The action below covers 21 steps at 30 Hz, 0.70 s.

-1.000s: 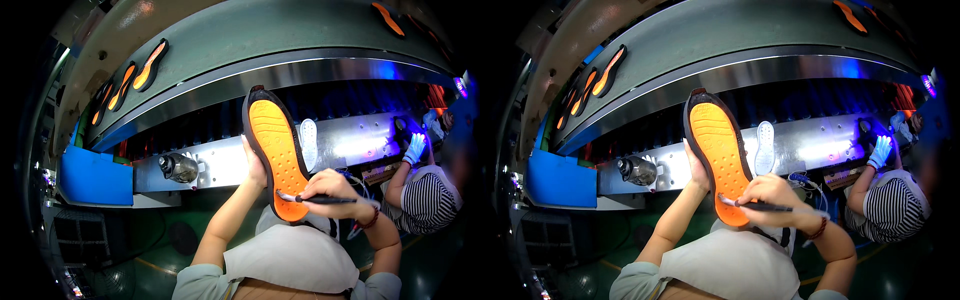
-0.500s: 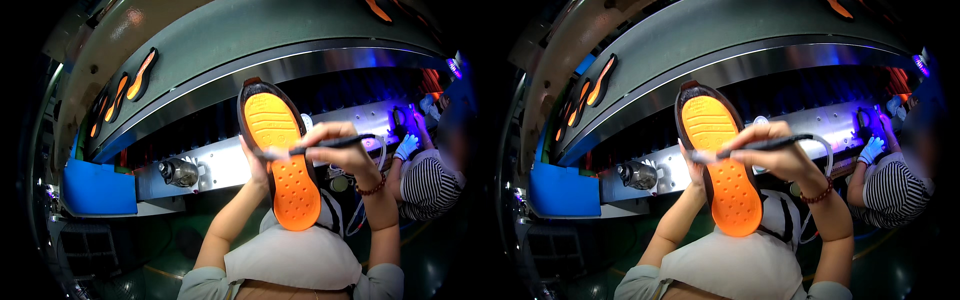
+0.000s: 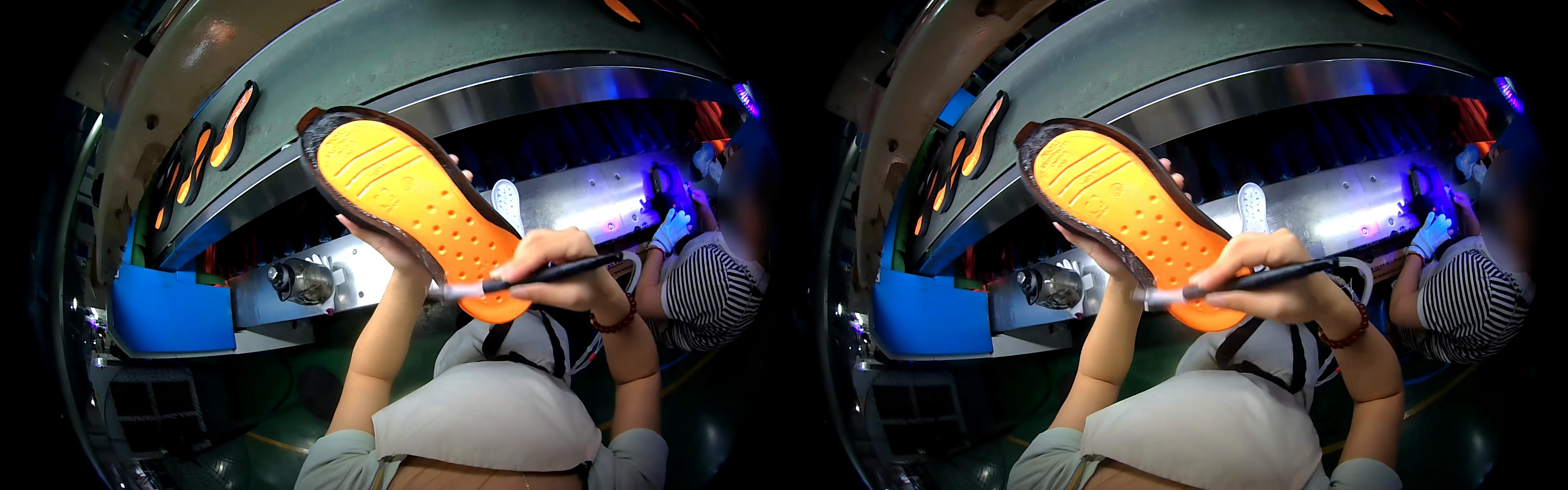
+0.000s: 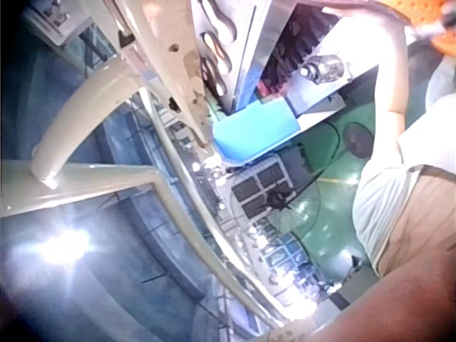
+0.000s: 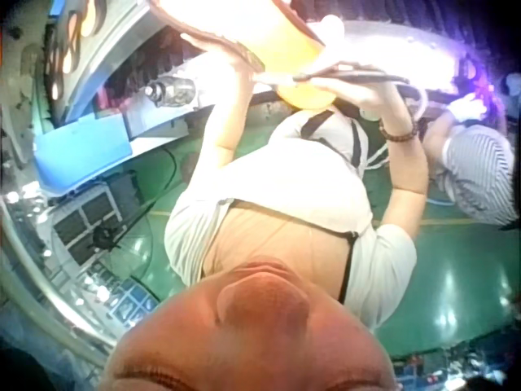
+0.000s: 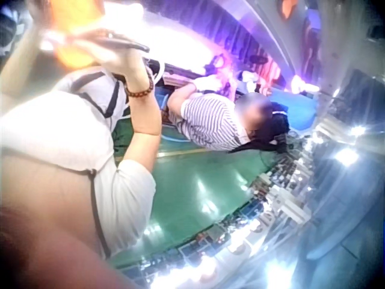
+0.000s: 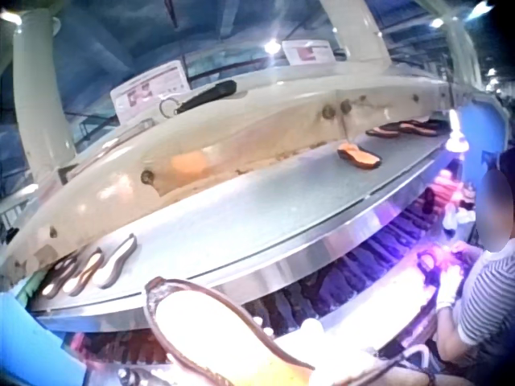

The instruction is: The person repeatedly picks up orange shoe soles from a conveyor belt, applies a substance to the bottom with a brush, and places them back on the belt. The process is repeated for multiple soles in a factory setting.

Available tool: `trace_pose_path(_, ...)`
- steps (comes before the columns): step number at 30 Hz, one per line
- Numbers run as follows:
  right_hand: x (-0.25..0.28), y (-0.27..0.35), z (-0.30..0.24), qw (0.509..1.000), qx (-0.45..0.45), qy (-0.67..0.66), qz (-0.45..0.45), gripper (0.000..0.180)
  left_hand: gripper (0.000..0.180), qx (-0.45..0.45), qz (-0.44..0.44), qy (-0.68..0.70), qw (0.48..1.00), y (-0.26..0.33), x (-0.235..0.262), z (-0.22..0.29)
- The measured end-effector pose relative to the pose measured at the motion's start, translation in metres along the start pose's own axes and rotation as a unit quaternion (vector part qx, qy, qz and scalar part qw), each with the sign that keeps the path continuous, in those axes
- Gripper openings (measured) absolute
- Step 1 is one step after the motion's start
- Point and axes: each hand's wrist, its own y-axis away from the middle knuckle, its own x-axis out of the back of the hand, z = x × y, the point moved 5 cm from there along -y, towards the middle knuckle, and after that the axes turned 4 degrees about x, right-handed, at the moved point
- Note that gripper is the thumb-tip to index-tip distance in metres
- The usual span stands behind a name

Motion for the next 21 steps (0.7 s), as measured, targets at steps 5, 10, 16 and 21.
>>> trace_pose_path(5,0.016,0.006,0.011,0.993,-0.061,0.004,0.1,0.014,0.1,-0.058,-0.025,-0.018,0.998,-0.009,-0.004,0.015)
trace_pose_path(10,0.008,0.018,0.0,0.998,0.0,-0.058,-0.025,0.017,0.101,-0.055,-0.056,-0.027,0.997,-0.007,-0.009,0.021)
trace_pose_path(16,0.012,0.022,0.014,0.999,-0.034,0.04,-0.012,0.02,0.1,-0.055,-0.061,-0.043,0.996,-0.014,-0.004,0.021)
trace_pose_path(21,0.026,0.032,0.033,0.972,-0.089,-0.209,0.052,0.019,0.098,-0.015,-0.12,-0.01,0.993,-0.015,-0.011,0.024)
